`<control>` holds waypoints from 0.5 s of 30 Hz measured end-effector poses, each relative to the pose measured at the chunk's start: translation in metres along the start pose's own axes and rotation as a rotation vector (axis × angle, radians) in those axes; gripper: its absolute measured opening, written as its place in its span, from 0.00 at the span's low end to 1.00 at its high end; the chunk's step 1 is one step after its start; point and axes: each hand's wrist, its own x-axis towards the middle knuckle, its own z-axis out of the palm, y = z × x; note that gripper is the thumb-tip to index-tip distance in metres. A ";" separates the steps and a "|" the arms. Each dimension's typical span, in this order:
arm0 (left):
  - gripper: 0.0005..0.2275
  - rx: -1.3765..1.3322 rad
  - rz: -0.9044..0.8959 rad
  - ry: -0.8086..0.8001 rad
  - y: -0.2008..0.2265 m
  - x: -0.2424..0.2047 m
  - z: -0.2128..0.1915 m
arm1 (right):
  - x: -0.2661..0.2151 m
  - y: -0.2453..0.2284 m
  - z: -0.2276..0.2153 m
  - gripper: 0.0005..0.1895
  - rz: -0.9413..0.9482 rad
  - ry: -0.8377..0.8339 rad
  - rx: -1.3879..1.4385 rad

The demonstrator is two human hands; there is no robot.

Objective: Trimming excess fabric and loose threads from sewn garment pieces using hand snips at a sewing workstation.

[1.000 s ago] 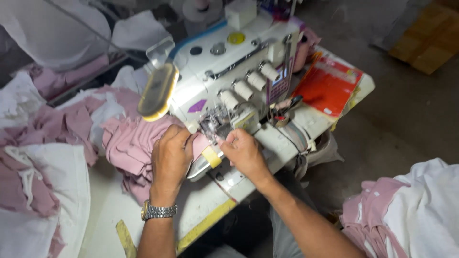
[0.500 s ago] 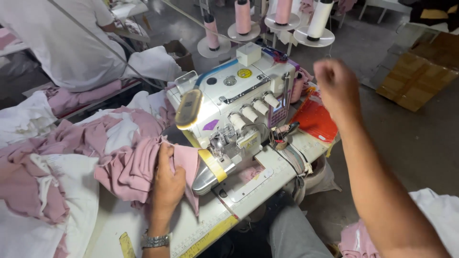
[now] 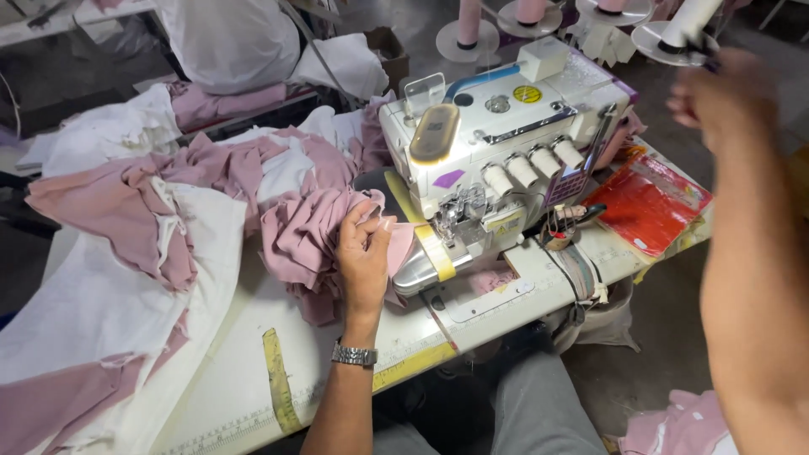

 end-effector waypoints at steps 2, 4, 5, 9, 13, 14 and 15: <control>0.15 0.005 0.054 0.004 -0.002 -0.006 -0.001 | -0.021 0.078 -0.027 0.02 -0.101 -0.029 0.054; 0.15 0.018 0.107 0.000 -0.002 -0.014 0.000 | -0.079 0.106 -0.046 0.09 -0.190 -0.060 0.114; 0.15 0.010 0.135 0.011 -0.001 -0.018 0.001 | -0.137 0.091 -0.048 0.05 -0.122 -0.067 -0.061; 0.17 0.025 0.097 0.040 0.009 -0.030 0.005 | -0.312 0.031 -0.009 0.24 -0.107 -0.340 -0.364; 0.17 -0.051 0.084 0.039 0.006 -0.034 0.011 | -0.335 -0.025 0.042 0.25 -0.643 -0.499 -0.186; 0.17 -0.071 0.081 0.046 0.005 -0.034 0.011 | -0.329 -0.038 0.057 0.23 -0.637 -0.553 -0.336; 0.18 -0.092 0.080 0.055 0.004 -0.033 0.011 | -0.323 -0.051 0.073 0.22 -0.631 -0.606 -0.487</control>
